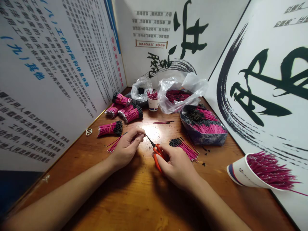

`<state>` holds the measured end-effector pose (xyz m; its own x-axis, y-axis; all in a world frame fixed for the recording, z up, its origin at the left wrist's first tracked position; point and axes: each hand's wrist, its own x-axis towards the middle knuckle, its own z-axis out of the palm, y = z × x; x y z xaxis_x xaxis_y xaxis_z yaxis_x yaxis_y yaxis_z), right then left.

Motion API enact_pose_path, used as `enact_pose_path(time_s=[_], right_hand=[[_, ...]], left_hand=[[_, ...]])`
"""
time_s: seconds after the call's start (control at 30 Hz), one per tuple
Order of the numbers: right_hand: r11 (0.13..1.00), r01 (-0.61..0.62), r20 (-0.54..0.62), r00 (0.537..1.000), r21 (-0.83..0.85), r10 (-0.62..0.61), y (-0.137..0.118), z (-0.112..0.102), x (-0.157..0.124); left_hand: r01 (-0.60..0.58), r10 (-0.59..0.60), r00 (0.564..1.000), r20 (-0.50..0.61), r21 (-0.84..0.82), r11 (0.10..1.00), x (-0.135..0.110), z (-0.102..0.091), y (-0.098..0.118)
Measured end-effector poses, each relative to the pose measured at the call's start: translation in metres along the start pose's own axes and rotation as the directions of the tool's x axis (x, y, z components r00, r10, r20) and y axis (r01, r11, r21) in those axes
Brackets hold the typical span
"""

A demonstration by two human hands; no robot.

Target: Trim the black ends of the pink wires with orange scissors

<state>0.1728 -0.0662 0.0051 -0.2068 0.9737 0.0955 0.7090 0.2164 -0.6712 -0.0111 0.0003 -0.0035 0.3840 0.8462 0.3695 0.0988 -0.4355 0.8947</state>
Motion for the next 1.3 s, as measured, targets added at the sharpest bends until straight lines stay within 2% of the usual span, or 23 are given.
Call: enact_pose_path(time_s=[0.3, 1.3], right_hand=[[0.999, -0.005, -0.013, 1.0, -0.037, 0.004, -0.0009, -0.002, -0.0005], [1.0, -0.004, -0.012, 1.0, 0.006, 0.004, 0.0006, 0.0006, -0.0008]], left_hand=[[0.009, -0.009, 1.0, -0.008, -0.005, 1.0, 0.0012, -0.0003, -0.0012], [0.039, -0.039, 0.999, 0.012, -0.023, 0.999, -0.0006, 0.0008, -0.0043]])
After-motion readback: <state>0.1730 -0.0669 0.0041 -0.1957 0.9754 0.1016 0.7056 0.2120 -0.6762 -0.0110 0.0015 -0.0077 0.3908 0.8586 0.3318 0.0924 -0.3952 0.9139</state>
